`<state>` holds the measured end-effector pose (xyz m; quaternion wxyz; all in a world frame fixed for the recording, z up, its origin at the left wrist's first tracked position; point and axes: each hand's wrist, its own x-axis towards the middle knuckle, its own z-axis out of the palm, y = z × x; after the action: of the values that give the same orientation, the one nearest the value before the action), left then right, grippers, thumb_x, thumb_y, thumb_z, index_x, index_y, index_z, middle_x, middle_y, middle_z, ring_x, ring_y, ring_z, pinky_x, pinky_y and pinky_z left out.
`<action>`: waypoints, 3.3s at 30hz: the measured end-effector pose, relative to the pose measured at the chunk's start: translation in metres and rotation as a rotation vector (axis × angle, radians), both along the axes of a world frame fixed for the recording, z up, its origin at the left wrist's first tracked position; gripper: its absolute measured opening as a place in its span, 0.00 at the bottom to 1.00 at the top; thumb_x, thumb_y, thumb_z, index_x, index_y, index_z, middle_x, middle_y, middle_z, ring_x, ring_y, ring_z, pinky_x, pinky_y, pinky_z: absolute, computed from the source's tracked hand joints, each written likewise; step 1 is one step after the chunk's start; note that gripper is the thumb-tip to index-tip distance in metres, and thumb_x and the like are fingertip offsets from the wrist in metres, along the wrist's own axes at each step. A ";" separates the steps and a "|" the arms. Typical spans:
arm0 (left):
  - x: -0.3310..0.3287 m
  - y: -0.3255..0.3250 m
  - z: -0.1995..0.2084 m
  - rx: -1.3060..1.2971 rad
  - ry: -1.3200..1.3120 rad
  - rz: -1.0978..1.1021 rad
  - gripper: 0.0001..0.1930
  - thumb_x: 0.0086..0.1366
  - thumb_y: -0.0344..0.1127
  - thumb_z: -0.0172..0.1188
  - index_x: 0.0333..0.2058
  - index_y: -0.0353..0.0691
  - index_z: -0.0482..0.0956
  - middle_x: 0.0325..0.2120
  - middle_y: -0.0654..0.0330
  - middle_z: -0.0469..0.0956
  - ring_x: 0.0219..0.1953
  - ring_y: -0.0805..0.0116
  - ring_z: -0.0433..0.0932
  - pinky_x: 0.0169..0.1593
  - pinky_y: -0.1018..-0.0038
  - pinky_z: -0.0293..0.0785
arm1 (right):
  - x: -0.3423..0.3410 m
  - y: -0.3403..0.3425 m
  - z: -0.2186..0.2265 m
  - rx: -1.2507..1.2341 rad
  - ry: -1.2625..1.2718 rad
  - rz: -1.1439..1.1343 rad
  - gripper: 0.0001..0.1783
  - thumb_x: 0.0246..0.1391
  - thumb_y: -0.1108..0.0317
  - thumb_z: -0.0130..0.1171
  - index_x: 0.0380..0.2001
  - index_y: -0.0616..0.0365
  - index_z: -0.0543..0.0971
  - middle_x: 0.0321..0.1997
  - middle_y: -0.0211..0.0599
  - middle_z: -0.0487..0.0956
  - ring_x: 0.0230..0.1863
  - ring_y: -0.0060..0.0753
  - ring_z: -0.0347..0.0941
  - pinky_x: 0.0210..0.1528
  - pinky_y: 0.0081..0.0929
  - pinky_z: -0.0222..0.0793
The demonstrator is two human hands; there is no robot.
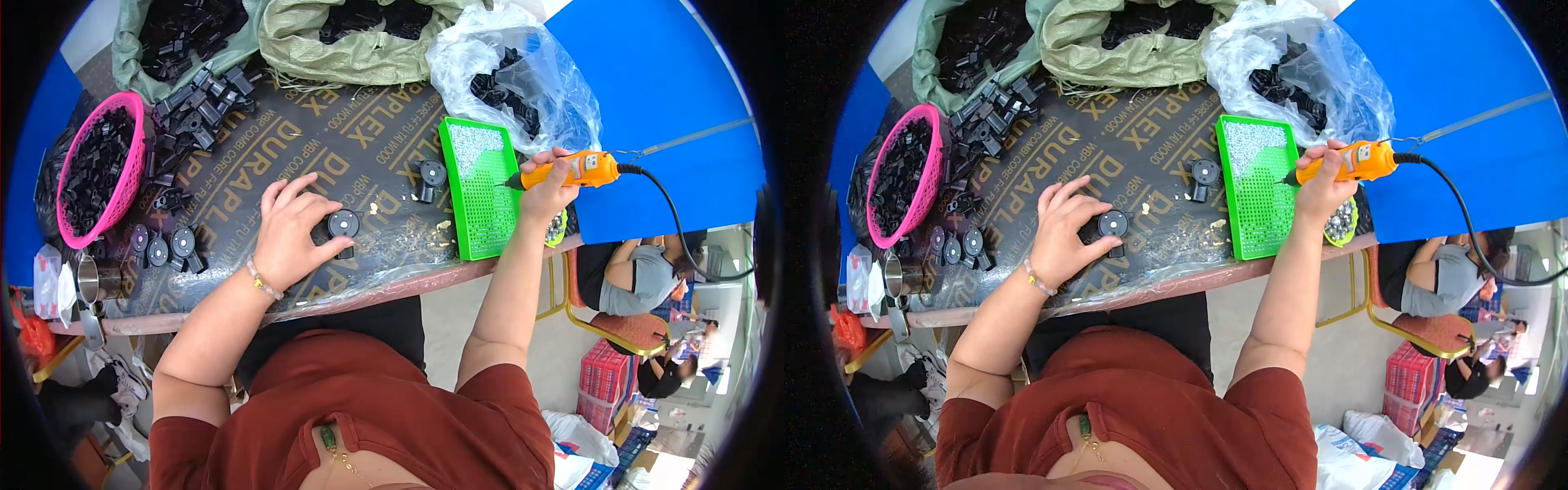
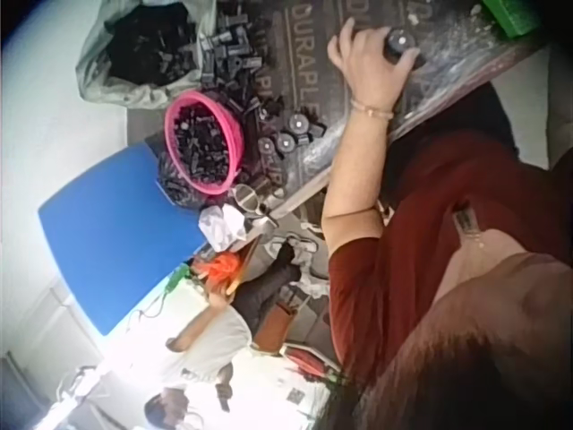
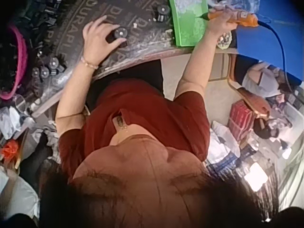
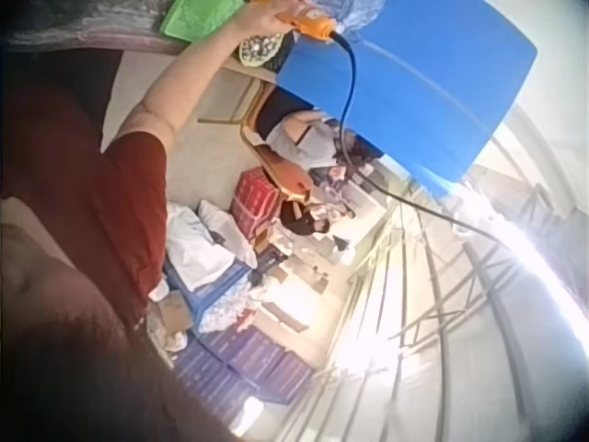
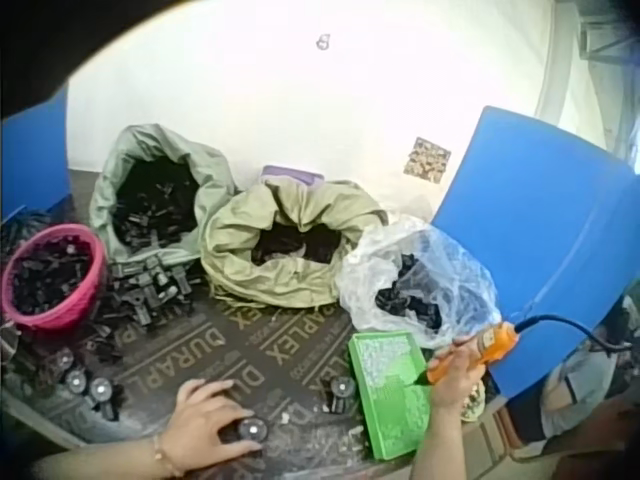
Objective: Assembling small plastic toy or device components using an electric screwdriver.
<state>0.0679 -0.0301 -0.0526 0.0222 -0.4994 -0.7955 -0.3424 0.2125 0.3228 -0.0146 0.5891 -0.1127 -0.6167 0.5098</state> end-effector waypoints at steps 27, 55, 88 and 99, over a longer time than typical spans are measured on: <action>0.001 -0.003 -0.003 0.007 0.040 -0.008 0.31 0.45 0.52 0.74 0.48 0.49 0.81 0.43 0.64 0.78 0.62 0.58 0.67 0.69 0.47 0.44 | -0.026 -0.169 0.034 -0.196 0.106 0.749 0.41 0.45 0.32 0.66 0.45 0.58 0.70 0.28 0.43 0.77 0.24 0.34 0.75 0.30 0.31 0.75; 0.001 -0.002 -0.008 0.003 0.036 -0.002 0.25 0.46 0.49 0.73 0.44 0.48 0.84 0.40 0.66 0.80 0.61 0.61 0.68 0.70 0.43 0.40 | -0.048 -0.200 0.013 -0.246 -0.009 0.854 0.38 0.49 0.39 0.68 0.46 0.61 0.67 0.30 0.44 0.77 0.25 0.33 0.75 0.31 0.30 0.76; 0.009 -0.076 0.051 -0.068 0.074 0.094 0.22 0.46 0.48 0.72 0.38 0.45 0.80 0.46 0.57 0.73 0.65 0.51 0.63 0.69 0.47 0.49 | -0.014 -0.158 0.032 -0.208 -0.017 0.549 0.33 0.55 0.39 0.62 0.52 0.53 0.70 0.33 0.36 0.75 0.31 0.28 0.71 0.29 0.25 0.69; -0.052 -0.218 0.013 -0.046 -0.040 0.535 0.25 0.49 0.44 0.64 0.46 0.42 0.71 0.66 0.44 0.60 0.70 0.39 0.51 0.70 0.51 0.47 | 0.013 -0.168 0.052 0.856 0.059 -0.808 0.42 0.61 0.56 0.57 0.68 0.62 0.48 0.69 0.51 0.56 0.69 0.51 0.55 0.69 0.46 0.57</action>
<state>0.0163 -0.2480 -0.0393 0.0850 -0.2650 -0.9071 -0.3159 0.2252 0.1550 0.0373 0.7467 -0.0766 -0.6591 -0.0466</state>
